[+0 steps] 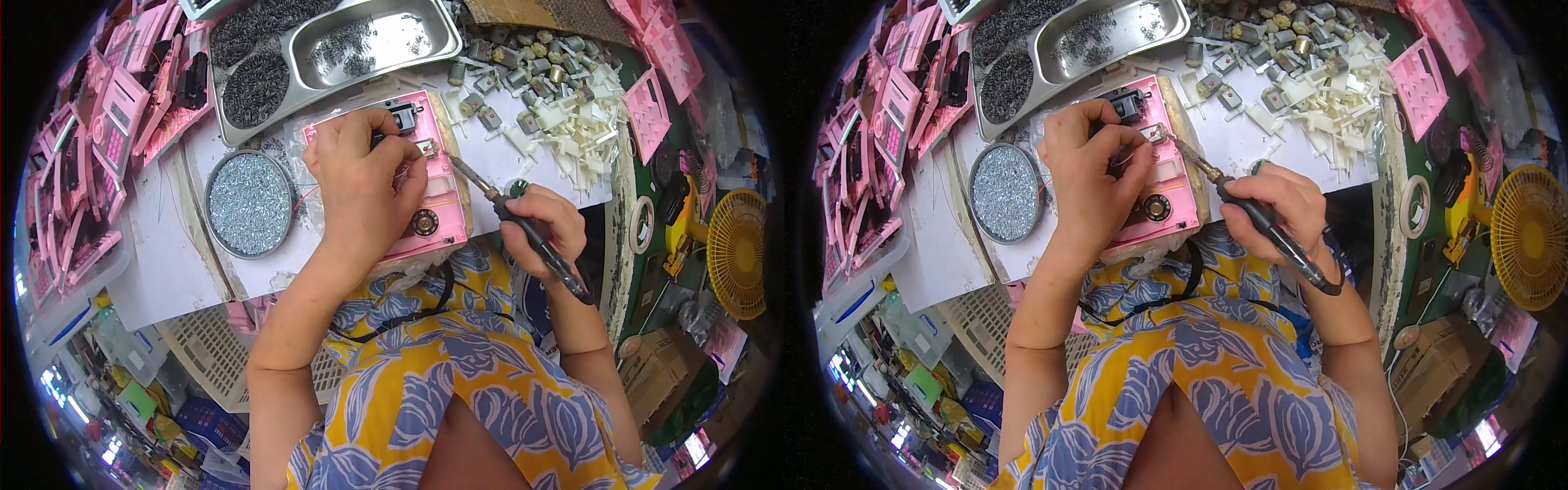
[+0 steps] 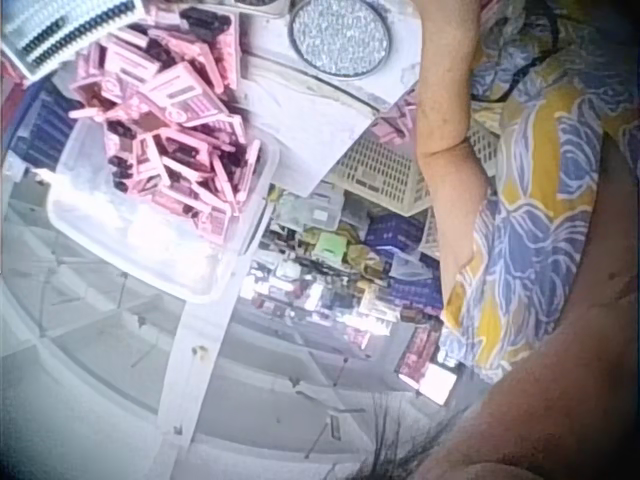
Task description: The recorder is assembling the internal components and outer housing of pink calculators, including soldering wires and using an electric screwdriver.
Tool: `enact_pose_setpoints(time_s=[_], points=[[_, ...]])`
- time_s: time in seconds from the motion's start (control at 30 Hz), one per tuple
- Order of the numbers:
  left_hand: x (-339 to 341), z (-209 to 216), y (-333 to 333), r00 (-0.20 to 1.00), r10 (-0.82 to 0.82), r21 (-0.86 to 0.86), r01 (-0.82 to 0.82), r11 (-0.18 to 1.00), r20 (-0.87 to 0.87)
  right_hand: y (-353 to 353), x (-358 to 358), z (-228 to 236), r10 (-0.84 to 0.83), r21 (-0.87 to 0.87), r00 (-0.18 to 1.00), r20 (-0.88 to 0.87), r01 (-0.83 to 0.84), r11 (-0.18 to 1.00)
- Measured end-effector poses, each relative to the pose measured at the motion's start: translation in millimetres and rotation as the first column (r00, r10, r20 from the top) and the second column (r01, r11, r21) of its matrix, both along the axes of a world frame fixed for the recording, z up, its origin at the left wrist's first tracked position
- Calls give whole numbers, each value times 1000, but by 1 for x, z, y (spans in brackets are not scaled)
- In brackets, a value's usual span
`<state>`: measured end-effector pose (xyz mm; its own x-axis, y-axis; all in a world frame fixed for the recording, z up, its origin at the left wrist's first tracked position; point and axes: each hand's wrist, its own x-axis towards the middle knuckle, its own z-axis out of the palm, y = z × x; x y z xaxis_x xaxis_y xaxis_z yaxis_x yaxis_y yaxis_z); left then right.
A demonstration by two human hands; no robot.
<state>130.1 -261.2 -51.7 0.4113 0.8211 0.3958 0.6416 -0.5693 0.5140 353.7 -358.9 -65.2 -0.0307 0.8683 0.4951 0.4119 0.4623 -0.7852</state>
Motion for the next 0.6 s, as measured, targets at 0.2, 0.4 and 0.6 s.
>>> enact_pose_setpoints(time_s=[0.2, 0.4, 0.6], points=[[-1, 0, 0, 1000, -9, 17, 9, 1000, -12, 4, 1, 6, 52, 14, 997, 50, -53, 999], [0, 1, 0, 1000, -2, 17, 2, 1000, -12, 7, -1, 3, 44, 15, 998, 35, -44, 999], [2, 2, 1, 999, -2, 68, 4, 998, -37, 8, 5, 10, -33, -30, 999, 0, 33, 999]])
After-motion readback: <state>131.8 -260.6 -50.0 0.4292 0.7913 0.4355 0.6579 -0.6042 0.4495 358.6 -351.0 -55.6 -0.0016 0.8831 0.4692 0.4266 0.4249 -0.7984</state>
